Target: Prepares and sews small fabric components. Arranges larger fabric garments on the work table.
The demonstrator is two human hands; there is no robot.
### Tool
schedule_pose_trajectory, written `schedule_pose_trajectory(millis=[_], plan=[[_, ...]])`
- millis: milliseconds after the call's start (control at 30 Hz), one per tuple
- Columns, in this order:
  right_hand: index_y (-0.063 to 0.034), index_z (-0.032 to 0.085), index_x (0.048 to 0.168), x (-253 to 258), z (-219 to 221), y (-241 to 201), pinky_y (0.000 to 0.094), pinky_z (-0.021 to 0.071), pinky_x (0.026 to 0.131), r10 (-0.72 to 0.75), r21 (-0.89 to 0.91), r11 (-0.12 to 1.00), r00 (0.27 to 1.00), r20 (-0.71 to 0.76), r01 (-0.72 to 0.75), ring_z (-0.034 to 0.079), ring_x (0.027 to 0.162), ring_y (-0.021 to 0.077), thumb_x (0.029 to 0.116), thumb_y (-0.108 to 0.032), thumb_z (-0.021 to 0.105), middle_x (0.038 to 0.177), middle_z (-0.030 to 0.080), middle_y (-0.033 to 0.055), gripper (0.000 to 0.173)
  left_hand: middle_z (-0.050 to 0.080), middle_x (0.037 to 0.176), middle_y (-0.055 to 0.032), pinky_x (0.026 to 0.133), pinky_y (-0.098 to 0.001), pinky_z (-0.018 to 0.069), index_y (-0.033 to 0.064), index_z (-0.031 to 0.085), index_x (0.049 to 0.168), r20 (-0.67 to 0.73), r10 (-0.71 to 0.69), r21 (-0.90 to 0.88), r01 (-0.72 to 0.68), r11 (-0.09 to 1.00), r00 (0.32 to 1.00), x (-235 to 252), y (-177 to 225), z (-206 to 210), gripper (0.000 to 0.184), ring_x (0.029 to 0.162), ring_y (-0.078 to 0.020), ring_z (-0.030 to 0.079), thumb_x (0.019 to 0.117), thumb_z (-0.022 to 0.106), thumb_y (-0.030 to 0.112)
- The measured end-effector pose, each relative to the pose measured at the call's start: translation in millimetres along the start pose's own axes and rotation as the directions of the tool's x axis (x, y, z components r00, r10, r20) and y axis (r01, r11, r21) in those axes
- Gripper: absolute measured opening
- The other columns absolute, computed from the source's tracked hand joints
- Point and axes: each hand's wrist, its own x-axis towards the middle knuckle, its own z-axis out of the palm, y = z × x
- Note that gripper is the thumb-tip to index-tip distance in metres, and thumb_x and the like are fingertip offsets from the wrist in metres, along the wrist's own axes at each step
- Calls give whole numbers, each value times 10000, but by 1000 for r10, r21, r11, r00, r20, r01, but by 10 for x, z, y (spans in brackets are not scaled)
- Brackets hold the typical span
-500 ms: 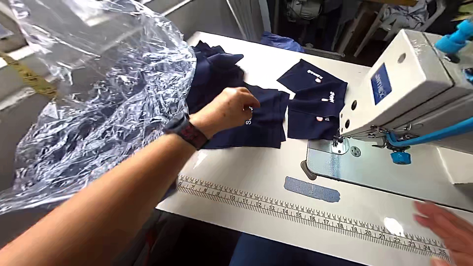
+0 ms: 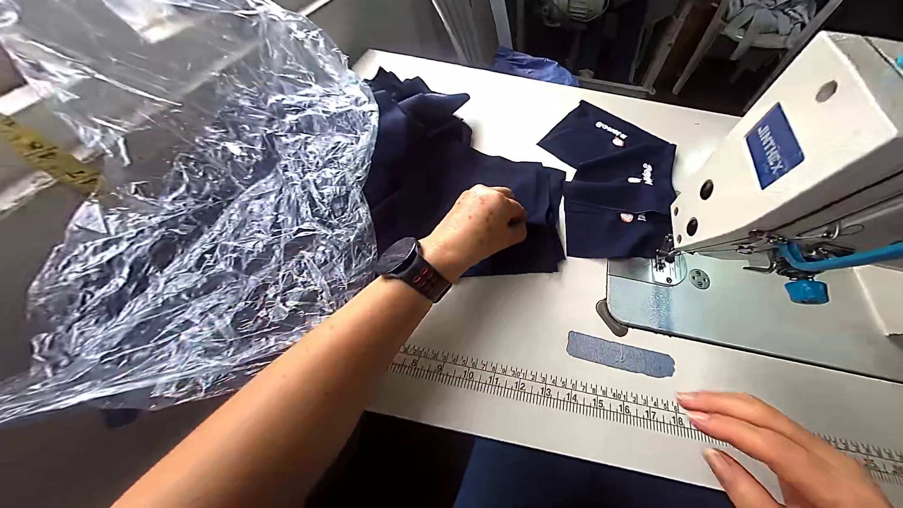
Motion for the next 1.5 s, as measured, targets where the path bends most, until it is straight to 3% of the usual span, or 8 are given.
schedule_pose_trajectory(millis=[267, 433, 667, 800, 900, 1000, 1233, 1500], plan=[[72, 657, 1279, 1607, 668, 376, 503, 455, 1108, -190, -409, 895, 982, 12, 179, 610, 1299, 348, 933, -44, 516, 1326, 678, 183, 392, 723, 842, -187, 720, -491, 565, -56, 734, 848, -143, -167, -112, 152, 982, 976, -63, 50, 59, 89, 784, -302, 713, 849, 669, 4], [108, 455, 1472, 1961, 822, 381, 601, 298, 1195, -128, -376, 918, 992, 22, 126, 554, 1352, 413, 935, -58, 623, 1374, 640, 224, 587, 660, 800, 45, 715, -263, 560, 68, 634, 952, -147, -615, -816, 257, 518, 774, -37, -55, -416, 134, 735, -41, 638, 966, 502, 64], [-46, 174, 1622, 1665, 499, -344, 320, 503, 1042, 324, 501, 809, 944, 56, -307, 541, 1325, 126, 757, -384, 859, 1543, 477, 95, 1154, 712, 871, 45, 707, -234, 596, 172, 663, 1012, 45, -456, -972, 144, 184, 889, -462, 786, -820, 312, 806, -36, 692, 1042, 352, 184], [-89, 450, 1429, 1202, 319, -499, 297, 633, 706, 443, 811, 380, 857, 263, -445, 743, 833, 138, 847, -116, 754, 1050, 747, 77, 658, 730, 940, -21, 727, -250, 608, 162, 709, 1080, 275, -328, -914, 140, -380, 904, -917, 1407, -214, 262, 860, -72, 711, 1048, 463, 248], [-69, 516, 1396, 815, 284, -390, 302, 635, 743, 593, 805, 407, 795, 127, -432, 738, 853, 147, 847, 106, 680, 1042, 734, 92, 599, 770, 982, -38, 811, -292, 617, 170, 758, 1054, 427, -395, -791, 124, -599, 814, -1195, 1736, 336, 543, 929, -95, 734, 1063, 349, 528], [-70, 514, 1369, 490, 185, -238, 298, 627, 730, 710, 786, 454, 703, -35, -420, 730, 841, 132, 862, 118, 671, 1004, 725, 68, 564, 768, 1030, -70, 873, -335, 608, 133, 770, 1101, 384, -292, -713, 81, -696, 876, -1323, 1935, 524, 575, 978, -141, 739, 880, 637, 647], [-58, 721, 1085, 159, -180, -266, 287, 637, 712, 652, 809, 494, 751, -103, -318, 747, 809, 125, 845, 123, 674, 961, 768, 90, 304, 765, 914, -116, 753, -330, 633, 51, 737, 1019, 488, -432, -872, 399, -284, 758, -833, 1974, 399, 113, 811, -160, 749, 913, 699, 52], [-56, 770, 910, 113, -325, -8, 215, 595, 712, 674, 551, 680, 708, -210, -484, 701, 745, 36, 891, 44, 715, 827, 756, -9, 115, 748, 839, -24, 670, -238, 591, 28, 754, 969, 352, -467, -819, 508, 266, 811, -464, 1629, 461, 125, 727, -66, 699, 947, 647, -35]])
